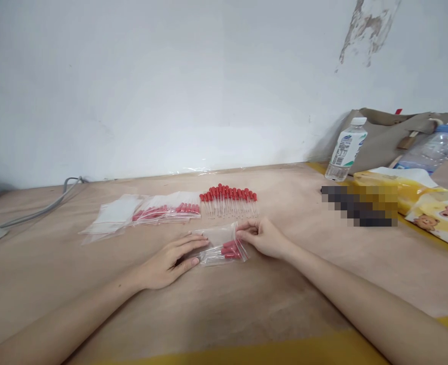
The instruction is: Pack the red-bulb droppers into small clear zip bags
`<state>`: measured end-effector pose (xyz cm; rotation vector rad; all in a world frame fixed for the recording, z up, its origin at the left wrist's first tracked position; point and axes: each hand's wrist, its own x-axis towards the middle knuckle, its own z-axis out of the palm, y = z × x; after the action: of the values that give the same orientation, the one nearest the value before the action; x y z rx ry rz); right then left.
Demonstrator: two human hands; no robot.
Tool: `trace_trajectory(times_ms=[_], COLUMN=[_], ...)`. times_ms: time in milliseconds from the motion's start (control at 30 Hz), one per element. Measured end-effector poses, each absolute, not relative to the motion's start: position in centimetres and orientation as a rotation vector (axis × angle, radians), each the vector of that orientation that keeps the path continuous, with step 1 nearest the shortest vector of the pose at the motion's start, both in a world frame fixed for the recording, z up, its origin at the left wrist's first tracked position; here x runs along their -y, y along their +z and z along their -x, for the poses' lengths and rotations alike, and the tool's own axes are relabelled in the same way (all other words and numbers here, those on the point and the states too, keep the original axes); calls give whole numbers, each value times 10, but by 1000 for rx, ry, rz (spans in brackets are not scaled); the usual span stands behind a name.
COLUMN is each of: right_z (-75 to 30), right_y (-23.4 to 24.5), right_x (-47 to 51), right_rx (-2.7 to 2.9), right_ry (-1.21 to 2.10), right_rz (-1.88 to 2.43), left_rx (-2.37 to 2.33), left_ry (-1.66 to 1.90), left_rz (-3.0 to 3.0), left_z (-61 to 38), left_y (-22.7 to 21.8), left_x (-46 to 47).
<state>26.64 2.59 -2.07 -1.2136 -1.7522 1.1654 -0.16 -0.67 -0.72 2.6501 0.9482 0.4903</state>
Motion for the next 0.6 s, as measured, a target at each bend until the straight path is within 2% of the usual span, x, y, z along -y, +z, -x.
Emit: trace_trajectory(times_ms=[100,300,467,600], right_z=[-274,-296,-294,-286], right_y=[-21,-19,-10,-4], right_x=[-37,-90,-132,-147], right_rx=[1689,1558,1590,1598], right_ry=[1010,402,416,530], right_rz=[1321,1704,1991,2037], left_rx=[-941,-936,-923,-923], left_ry=[494,490,516,519], left_rz=[-2643,-2655,-2660,-2644], left_z=[1,2,3,4], left_y=[-7,-7,-10,-12], left_x=[7,7,6,5])
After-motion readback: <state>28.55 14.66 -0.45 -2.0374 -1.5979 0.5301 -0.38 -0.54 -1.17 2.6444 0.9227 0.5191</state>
